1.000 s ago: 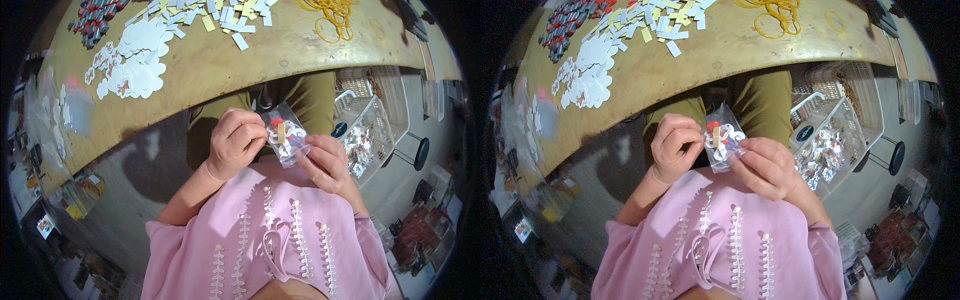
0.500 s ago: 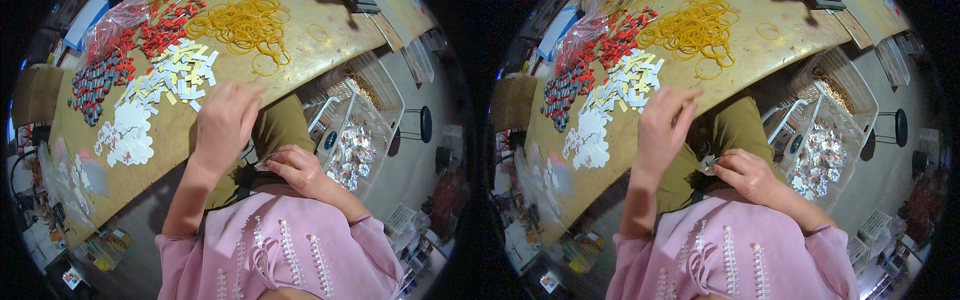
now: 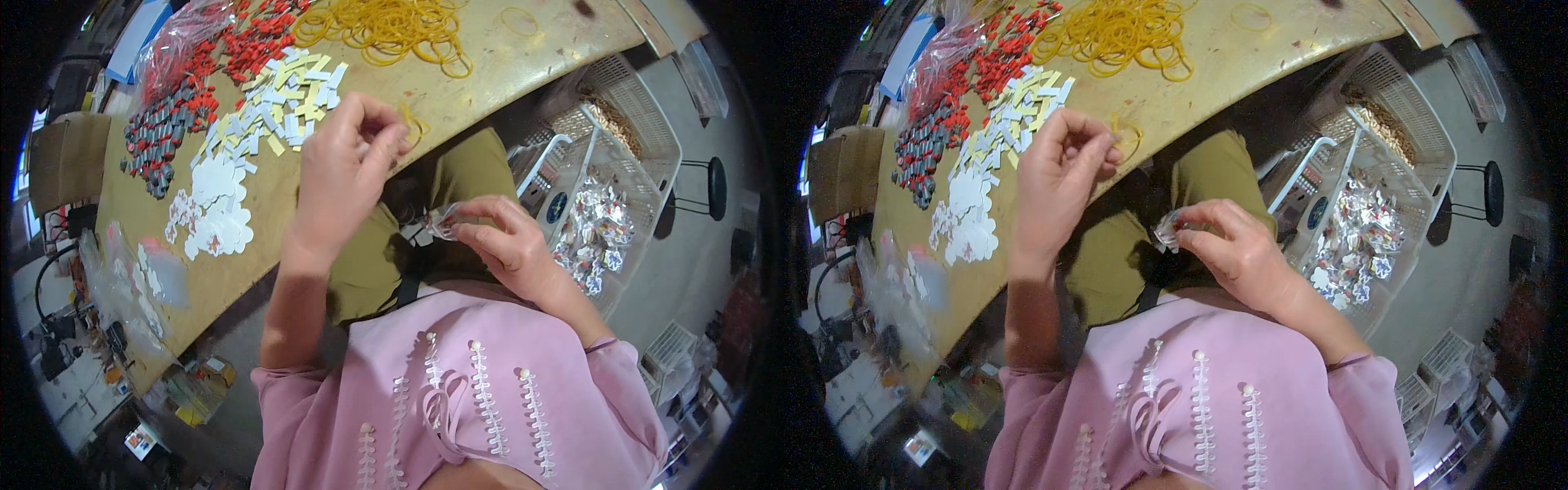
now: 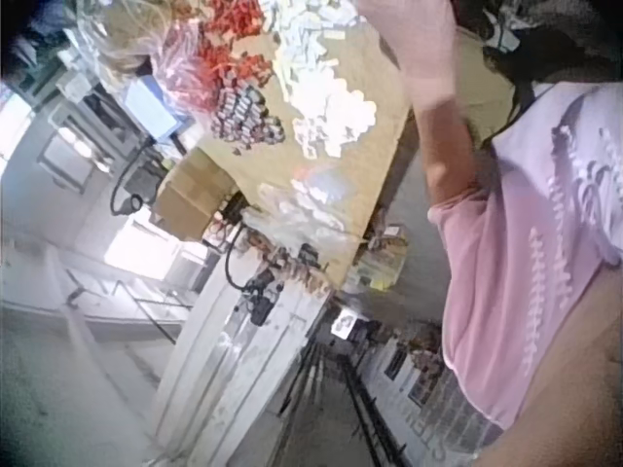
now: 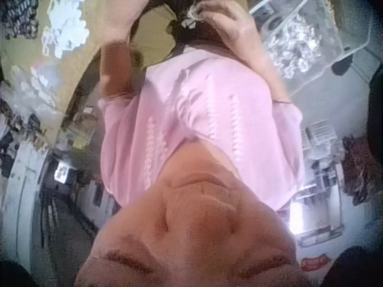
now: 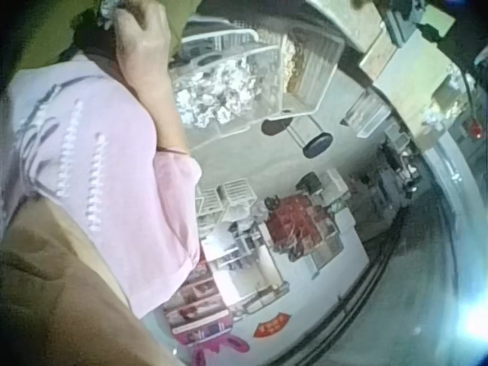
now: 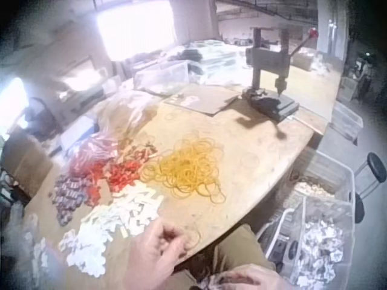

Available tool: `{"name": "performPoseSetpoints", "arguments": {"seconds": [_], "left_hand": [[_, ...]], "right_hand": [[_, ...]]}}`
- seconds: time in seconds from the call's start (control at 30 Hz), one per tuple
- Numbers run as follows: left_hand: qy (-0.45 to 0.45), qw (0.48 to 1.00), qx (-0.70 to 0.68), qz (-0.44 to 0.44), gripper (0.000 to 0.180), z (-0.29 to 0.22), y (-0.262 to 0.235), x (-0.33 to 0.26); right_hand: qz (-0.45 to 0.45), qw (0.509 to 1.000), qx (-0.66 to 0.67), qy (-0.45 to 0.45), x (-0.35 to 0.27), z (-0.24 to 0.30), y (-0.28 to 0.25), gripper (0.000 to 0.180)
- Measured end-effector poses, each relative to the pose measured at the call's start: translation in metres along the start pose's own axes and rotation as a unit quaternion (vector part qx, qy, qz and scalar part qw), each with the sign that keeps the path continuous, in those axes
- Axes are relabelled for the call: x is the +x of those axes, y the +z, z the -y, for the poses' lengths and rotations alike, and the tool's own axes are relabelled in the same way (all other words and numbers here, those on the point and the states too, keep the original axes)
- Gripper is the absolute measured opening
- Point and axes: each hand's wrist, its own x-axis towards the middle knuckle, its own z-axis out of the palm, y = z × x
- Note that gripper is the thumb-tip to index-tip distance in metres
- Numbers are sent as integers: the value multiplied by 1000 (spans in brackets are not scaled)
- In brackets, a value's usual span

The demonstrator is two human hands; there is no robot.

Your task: The person repeatedly picks small white and colored paper cutouts and rectangular pieces from a table, places them into small clear plastic bags, and sets the filled bags aside. The process continues with multiple bags being filled one at a time.

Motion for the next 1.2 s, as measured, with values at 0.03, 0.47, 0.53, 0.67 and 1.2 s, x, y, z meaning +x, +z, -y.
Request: {"name": "performPoseSetpoints", "arguments": {"seconds": [0.03,0.47,0.53,0.67,1.2], "left_hand": [[-19,996,-87,22,6,0,-1,-11],[217,924,314,-27,36,29,9,-99],[173,926,333,34,35,20,-1,-102],[126,893,412,132,19,17,-14,-111],[98,956,254,113,35,42,-34,-120]], "right_hand": [[3,1000,7,-4,4,2,2,23],[38,997,58,-36,26,16,23,19],[50,996,63,-34,27,19,24,18],[84,992,73,-51,23,19,32,20],[102,991,54,-61,41,36,34,21]]}}
